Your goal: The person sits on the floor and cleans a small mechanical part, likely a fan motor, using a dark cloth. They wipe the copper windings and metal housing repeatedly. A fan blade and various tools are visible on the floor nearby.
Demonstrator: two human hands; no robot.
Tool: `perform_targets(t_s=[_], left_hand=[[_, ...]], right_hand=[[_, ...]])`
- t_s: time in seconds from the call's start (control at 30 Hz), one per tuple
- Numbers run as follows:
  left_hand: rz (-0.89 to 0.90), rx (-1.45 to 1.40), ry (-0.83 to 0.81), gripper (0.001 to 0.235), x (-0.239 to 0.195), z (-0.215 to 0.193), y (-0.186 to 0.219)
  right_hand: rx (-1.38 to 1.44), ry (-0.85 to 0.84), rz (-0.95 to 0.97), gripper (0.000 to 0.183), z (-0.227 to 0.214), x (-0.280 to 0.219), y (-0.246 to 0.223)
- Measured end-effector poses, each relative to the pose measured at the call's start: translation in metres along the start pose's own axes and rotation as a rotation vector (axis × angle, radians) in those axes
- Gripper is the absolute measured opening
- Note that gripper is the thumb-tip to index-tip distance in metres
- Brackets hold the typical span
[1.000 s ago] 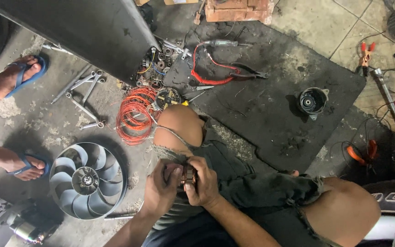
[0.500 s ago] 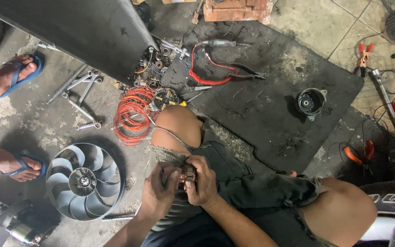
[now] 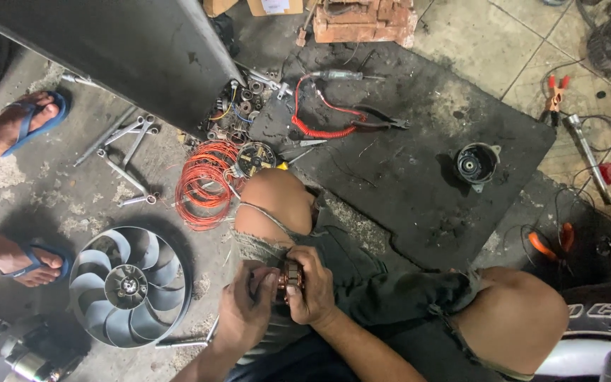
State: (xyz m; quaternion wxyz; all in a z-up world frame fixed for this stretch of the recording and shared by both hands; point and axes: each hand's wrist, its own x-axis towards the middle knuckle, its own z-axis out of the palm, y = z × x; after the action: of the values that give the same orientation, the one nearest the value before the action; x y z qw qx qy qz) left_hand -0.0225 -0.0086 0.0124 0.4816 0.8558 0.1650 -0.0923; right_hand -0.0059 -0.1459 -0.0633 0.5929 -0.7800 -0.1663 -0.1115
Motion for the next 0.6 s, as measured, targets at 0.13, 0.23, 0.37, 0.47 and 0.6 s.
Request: perform_targets(t_s=[0.13,0.23,0.37,0.47,0.6], left_hand=[[-0.067,0.037,-0.011,0.023,0.001,0.001,-0.001],[-0.040,-0.044,0.005,0.017,-0.002,-0.001,0.002],[-0.069,0.012,-0.020,0.018,-0.006,-0.002,0.001],[-0.128,0.051,-0.028,0.019,-0.006,-0.003,0.006],[-0.130,0.018,-0.017,0.016,0.000,-0.001,0.007]], right_hand=[[0.032,0.015,0.018,0.054,0.000,0.000,0.000],[0.012,0.004,0.020,0.056,-0.001,-0.001,0.000],[0.016,0.001,0.019,0.057,-0.001,-0.001,-0.001],[0.022,0.010,0.002,0.055,0.001,-0.003,0.002],[0.024,0.005,-0.019,0.055,0.003,-0.005,0.008]])
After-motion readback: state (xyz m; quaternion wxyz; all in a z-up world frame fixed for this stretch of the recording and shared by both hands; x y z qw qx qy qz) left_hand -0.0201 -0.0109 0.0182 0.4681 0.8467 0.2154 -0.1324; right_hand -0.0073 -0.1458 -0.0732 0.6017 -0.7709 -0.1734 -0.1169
